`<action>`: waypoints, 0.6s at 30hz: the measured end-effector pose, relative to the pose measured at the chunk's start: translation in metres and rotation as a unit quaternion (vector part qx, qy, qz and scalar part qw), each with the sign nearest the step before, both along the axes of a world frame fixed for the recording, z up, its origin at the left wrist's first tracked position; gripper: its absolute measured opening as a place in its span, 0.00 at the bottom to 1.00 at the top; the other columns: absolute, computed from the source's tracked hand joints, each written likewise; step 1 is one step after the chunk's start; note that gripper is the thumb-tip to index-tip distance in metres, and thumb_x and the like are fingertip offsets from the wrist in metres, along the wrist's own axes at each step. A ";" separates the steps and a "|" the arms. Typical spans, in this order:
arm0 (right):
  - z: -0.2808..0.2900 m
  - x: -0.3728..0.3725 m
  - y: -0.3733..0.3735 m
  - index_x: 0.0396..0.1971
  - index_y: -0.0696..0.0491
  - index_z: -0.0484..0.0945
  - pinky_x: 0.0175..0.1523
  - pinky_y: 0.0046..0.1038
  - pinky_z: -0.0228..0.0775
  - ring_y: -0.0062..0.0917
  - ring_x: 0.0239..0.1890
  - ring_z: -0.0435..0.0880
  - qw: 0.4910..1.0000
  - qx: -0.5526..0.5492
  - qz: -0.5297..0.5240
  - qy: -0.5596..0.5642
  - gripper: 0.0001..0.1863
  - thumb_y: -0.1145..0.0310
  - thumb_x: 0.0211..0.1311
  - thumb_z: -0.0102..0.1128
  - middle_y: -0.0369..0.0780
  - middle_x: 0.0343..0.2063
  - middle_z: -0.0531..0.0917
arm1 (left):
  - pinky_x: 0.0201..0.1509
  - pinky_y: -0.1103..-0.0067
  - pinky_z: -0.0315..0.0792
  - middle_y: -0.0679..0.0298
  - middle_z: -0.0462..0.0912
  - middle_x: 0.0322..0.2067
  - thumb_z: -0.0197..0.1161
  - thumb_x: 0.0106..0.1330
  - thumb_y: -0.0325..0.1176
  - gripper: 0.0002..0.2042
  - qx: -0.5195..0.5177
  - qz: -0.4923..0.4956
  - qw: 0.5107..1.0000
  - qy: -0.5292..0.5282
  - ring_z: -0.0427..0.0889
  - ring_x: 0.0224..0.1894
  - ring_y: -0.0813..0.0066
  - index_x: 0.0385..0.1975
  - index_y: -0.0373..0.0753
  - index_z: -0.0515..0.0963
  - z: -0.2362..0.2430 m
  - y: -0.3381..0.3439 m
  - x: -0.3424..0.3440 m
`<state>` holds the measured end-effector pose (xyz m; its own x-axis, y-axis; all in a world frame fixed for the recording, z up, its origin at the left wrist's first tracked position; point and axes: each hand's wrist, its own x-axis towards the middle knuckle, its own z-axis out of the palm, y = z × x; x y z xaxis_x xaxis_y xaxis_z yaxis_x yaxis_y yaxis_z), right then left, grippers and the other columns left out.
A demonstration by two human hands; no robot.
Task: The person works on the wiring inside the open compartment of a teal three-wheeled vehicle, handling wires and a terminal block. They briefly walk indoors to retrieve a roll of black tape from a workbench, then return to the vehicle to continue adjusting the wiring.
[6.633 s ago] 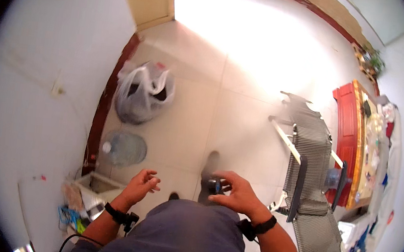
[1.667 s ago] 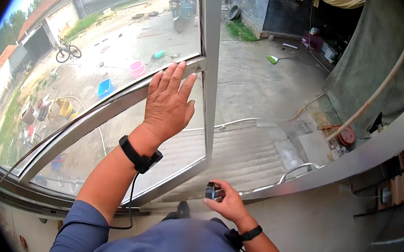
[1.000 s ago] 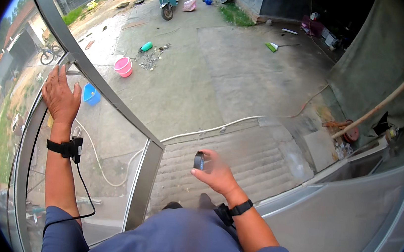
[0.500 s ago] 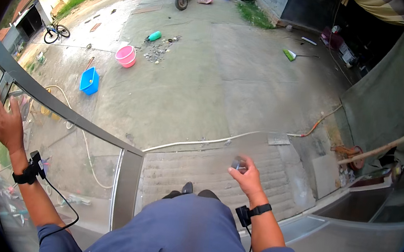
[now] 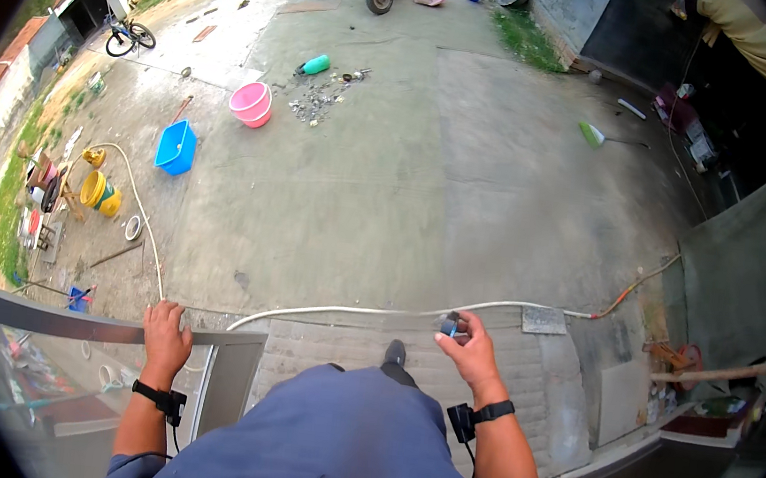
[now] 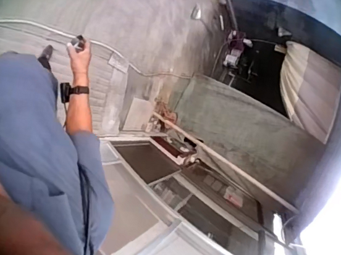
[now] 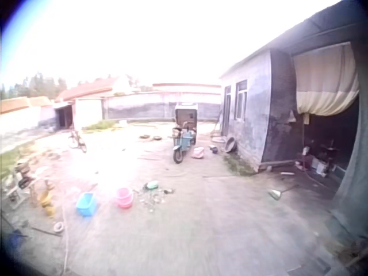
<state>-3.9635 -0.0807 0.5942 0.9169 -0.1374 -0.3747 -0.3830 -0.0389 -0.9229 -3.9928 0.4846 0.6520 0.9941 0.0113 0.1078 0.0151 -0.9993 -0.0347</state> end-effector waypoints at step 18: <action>-0.150 0.420 -0.127 0.62 0.58 0.68 0.40 0.25 0.80 0.25 0.40 0.86 0.997 -0.020 -0.036 0.062 0.36 0.69 0.54 0.74 0.44 0.45 0.81 | 0.66 0.54 0.61 0.53 0.82 0.44 0.65 0.54 0.39 0.19 -0.017 0.272 0.926 0.262 0.77 0.55 0.53 0.44 0.38 0.83 -0.200 -0.054 0.238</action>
<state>-3.5433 -0.2072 0.4445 0.8507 -0.2183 -0.4781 -0.4978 -0.0425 -0.8663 -3.7544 0.4305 0.4521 0.7560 0.5204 -0.3970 0.5063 -0.8494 -0.1492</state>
